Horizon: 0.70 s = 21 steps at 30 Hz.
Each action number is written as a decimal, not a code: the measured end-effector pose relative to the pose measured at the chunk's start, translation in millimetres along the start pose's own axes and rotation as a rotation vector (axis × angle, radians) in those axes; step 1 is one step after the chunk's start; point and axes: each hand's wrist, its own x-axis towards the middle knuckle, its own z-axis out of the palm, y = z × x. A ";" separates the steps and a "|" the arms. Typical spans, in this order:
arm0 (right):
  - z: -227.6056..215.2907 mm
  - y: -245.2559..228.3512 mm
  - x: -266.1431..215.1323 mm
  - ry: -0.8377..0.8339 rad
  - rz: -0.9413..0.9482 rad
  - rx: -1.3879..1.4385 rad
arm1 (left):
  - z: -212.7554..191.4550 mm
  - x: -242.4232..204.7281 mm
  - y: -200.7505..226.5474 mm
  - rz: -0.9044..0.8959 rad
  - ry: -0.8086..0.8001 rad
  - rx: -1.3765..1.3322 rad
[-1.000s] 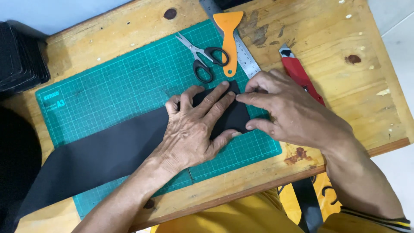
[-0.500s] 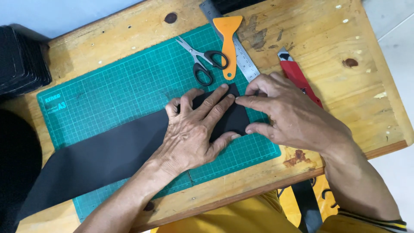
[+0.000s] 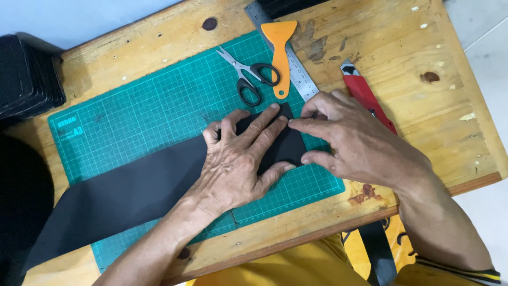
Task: The person uses scissors to trim a piece of black fabric on a green cutting mat. They cut along the edges to shape the material, then fold the fabric in half and smooth it flat on the mat.
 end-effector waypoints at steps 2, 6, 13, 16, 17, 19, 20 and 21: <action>-0.7 0.4 -0.3 -0.013 0.009 0.007 | -0.4 0.1 0.0 0.000 0.003 -0.004; -7.7 0.6 -0.5 0.060 -0.022 0.048 | -2.0 -0.1 0.3 0.001 0.007 -0.025; -13.3 1.6 -0.9 0.169 0.000 0.011 | -0.7 -0.2 -1.0 0.004 -0.004 -0.008; -10.0 -1.5 1.3 0.094 -0.034 0.122 | -1.2 -0.1 -1.2 0.001 -0.020 -0.029; -8.3 -2.5 2.0 0.072 -0.029 0.095 | -1.0 -0.4 -1.3 0.001 -0.017 -0.028; -4.9 -2.3 2.7 0.050 -0.025 0.069 | -0.9 -0.6 -1.3 0.000 -0.016 -0.028; -3.3 -1.1 2.6 0.042 -0.027 0.037 | -1.1 -0.5 -1.2 0.001 -0.011 -0.021; -1.7 0.1 2.1 0.035 -0.027 0.005 | -1.0 -0.2 -0.9 0.004 -0.007 -0.016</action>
